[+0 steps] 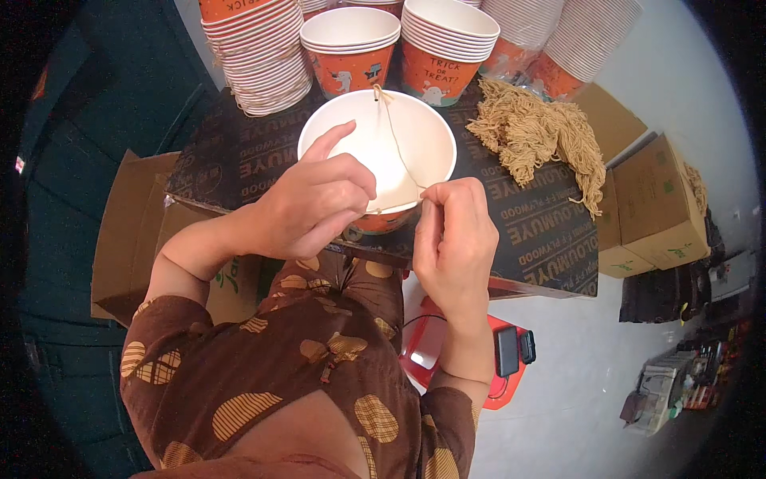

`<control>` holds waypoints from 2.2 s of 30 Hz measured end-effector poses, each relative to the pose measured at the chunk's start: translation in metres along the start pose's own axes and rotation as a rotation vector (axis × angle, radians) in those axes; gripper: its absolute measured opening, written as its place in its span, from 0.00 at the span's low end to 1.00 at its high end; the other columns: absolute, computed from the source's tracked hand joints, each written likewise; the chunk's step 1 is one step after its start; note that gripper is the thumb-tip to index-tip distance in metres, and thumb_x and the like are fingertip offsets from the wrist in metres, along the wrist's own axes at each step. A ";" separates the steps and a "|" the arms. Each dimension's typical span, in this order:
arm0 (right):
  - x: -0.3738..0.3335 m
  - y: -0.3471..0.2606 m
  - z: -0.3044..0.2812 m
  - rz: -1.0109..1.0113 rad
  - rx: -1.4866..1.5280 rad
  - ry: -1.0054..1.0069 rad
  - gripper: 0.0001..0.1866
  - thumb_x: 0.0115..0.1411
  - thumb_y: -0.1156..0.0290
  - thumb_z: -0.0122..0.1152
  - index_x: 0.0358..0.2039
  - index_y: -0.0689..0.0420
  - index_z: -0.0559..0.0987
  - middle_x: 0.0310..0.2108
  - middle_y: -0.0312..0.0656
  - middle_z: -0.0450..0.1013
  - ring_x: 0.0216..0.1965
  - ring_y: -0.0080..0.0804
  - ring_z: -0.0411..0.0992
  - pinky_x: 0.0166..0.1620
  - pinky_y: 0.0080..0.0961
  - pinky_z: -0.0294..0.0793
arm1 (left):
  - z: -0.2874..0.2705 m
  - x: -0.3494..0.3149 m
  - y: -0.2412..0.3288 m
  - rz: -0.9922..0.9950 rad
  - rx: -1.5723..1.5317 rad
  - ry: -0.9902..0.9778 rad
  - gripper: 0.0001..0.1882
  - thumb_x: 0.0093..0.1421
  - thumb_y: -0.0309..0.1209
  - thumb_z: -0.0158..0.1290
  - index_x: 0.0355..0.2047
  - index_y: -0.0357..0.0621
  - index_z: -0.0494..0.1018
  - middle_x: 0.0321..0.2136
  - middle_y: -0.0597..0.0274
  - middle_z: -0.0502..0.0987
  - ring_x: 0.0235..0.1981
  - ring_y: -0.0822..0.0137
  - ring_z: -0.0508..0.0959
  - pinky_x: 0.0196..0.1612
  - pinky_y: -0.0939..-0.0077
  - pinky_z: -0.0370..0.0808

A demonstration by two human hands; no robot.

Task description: Attaching string handles to paper buckets.

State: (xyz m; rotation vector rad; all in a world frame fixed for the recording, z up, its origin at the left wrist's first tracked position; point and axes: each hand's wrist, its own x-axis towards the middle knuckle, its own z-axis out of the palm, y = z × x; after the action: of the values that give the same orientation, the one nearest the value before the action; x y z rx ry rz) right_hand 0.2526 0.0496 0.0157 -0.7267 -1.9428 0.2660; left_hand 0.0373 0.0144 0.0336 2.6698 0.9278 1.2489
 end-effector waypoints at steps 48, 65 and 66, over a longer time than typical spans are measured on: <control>-0.088 0.129 -0.017 0.504 0.323 0.226 0.13 0.71 0.70 0.51 0.43 0.64 0.81 0.33 0.34 0.76 0.23 0.12 0.61 0.25 0.13 0.60 | -0.118 -0.129 -0.002 -0.503 -0.443 1.248 0.07 0.68 0.25 0.51 0.34 0.33 0.74 0.18 0.62 0.74 0.14 0.73 0.71 0.17 0.81 0.67; -0.082 0.109 -0.006 0.250 -0.170 0.107 0.07 0.64 0.79 0.53 0.38 0.64 0.80 0.35 0.47 0.78 0.36 0.43 0.76 0.41 0.32 0.75 | -0.301 0.041 -0.193 0.072 -1.099 1.404 0.08 0.64 0.20 0.48 0.44 0.34 0.69 0.34 0.50 0.79 0.34 0.56 0.81 0.41 0.65 0.83; -0.084 0.110 -0.006 0.243 -0.188 0.103 0.07 0.64 0.79 0.54 0.37 0.64 0.80 0.34 0.47 0.78 0.36 0.43 0.76 0.41 0.33 0.75 | -0.293 0.069 -0.204 0.054 -1.103 1.410 0.09 0.64 0.20 0.47 0.45 0.34 0.69 0.34 0.49 0.78 0.32 0.55 0.81 0.39 0.65 0.84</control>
State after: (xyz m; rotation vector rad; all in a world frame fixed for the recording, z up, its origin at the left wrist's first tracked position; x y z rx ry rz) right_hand 0.3255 0.0863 -0.0956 -1.0832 -1.7977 0.1907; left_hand -0.2387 0.1605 0.2193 0.7846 -0.0306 2.5438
